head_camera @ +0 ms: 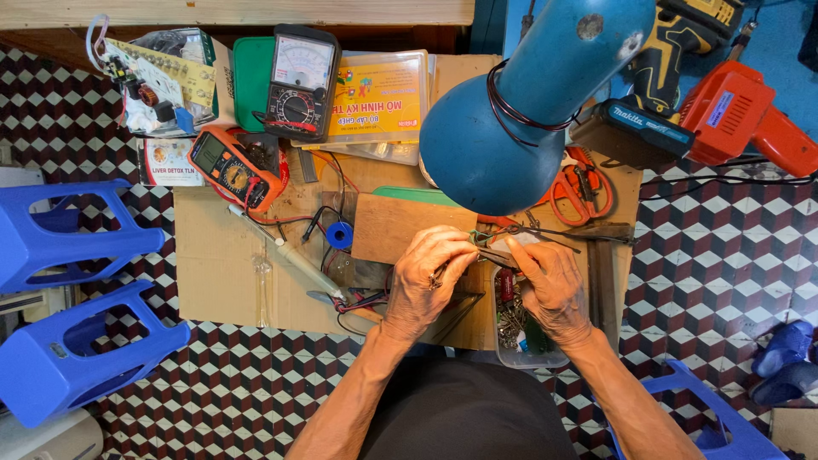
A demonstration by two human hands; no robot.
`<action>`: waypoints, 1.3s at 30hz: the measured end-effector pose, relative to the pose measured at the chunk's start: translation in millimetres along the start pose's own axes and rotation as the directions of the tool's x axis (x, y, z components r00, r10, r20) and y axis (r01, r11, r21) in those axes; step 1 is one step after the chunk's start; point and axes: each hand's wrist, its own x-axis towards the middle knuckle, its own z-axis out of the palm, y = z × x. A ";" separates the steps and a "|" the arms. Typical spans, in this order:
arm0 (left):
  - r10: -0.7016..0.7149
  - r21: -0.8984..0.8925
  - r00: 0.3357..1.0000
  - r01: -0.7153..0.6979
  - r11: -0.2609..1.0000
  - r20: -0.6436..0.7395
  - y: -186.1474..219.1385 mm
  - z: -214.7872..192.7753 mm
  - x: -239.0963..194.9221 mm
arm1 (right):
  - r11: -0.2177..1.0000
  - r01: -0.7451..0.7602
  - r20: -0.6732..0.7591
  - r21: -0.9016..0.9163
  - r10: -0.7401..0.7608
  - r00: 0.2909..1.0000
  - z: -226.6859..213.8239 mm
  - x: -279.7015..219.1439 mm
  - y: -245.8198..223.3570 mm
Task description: The person holds a small copper-wound coil and uses a green-handled screwdriver to adjust or strip wires on the component. They repeatedly reposition the coil and manipulate the wires with the screwdriver and their fingers under a blue desk lamp.
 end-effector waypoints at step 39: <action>0.031 -0.019 1.000 -0.031 0.999 0.006 0.2 2.7 -3.7 | 1.000 -0.011 0.015 0.015 0.011 1.000 2.3 -11.3 3.8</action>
